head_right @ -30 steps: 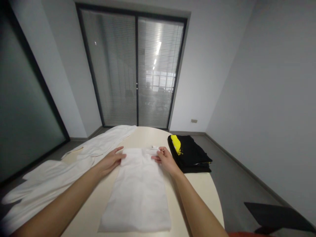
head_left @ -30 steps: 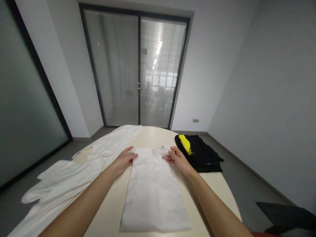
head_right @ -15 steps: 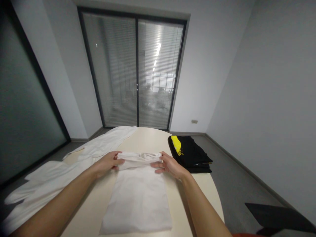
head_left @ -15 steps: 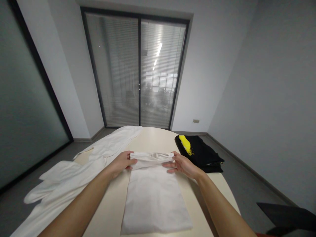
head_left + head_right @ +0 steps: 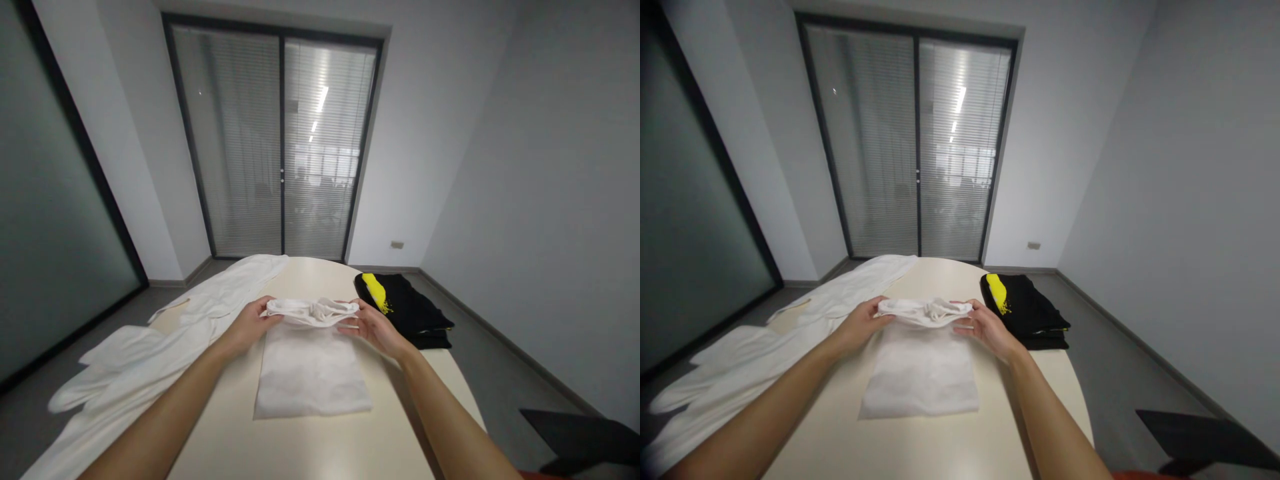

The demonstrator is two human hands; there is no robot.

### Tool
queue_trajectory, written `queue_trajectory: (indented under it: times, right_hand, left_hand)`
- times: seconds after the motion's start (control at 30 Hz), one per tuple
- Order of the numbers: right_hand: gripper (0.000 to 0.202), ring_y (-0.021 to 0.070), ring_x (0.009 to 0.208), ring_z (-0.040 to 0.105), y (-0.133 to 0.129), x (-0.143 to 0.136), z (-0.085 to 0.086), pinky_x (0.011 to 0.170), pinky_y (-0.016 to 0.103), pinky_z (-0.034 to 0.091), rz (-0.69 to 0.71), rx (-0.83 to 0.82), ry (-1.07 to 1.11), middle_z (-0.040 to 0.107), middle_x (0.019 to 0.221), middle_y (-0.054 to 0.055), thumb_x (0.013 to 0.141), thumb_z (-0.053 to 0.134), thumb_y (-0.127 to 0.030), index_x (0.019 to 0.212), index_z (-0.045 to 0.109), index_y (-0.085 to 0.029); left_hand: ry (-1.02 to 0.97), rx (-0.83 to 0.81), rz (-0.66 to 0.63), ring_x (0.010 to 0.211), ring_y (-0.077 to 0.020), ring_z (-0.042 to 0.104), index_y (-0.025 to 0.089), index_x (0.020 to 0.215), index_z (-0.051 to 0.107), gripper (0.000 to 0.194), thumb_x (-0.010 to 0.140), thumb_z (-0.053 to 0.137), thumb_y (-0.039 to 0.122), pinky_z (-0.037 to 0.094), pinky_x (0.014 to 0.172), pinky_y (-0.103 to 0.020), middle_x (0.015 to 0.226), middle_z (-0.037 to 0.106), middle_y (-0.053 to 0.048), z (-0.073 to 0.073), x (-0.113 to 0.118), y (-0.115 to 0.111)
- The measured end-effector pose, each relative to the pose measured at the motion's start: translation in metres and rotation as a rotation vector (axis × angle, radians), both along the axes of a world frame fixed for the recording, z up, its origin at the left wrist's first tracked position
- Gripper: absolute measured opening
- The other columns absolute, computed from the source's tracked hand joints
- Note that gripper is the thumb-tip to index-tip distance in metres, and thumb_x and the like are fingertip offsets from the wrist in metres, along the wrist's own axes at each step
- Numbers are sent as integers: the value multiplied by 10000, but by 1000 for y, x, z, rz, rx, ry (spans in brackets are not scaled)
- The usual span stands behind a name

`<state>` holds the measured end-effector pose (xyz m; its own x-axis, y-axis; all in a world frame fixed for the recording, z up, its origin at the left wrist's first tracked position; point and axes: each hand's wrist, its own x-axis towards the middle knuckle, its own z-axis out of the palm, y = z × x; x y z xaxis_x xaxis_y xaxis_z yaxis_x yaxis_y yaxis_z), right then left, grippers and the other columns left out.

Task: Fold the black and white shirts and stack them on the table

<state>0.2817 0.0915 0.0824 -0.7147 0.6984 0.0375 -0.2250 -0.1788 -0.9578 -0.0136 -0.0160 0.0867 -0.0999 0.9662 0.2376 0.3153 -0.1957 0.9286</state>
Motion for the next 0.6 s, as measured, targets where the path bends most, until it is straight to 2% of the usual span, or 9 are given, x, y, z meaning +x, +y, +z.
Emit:
queue_trajectory:
  times: [0.13,0.27,0.4,0.5,0.6]
  right_hand:
    - [210,257,1093,641,-3,18,10,975,479,483,212,-6,-82,505,1450,104,737,690,-289,893,584,-198]
    - [232,297,1205,564,-7,26,14,924,396,493,390,42,-272,433,1510,134,618,750,-255,746,577,-170]
    - [202,298,1245,532,-6,26,16,942,350,437,490,127,-381,490,1469,133,593,720,-196,666,534,-169]
    - [181,304,1282,502,-5,23,14,972,360,401,479,166,-392,527,1440,129,611,688,-204,660,515,-177]
    - [176,307,1327,463,-1,18,7,970,359,387,406,194,-361,516,1450,134,614,679,-205,677,516,-184]
  left_hand:
    - [44,-120,-212,851,-185,602,185,871,598,321,699,774,390,462,797,-274,848,645,1,9,-12,-14]
    - [100,-326,-389,788,-149,558,191,842,574,410,585,839,369,428,683,-219,822,603,35,14,-15,-25]
    - [200,-476,-534,696,-113,498,190,812,596,446,507,872,364,366,610,-192,755,575,65,11,-9,-27]
    - [292,-465,-546,713,-118,498,195,824,625,401,531,851,351,367,631,-190,752,577,69,5,-5,-24]
    - [386,-396,-461,796,-146,529,198,858,638,345,566,800,284,397,686,-199,823,602,50,0,-2,-20]
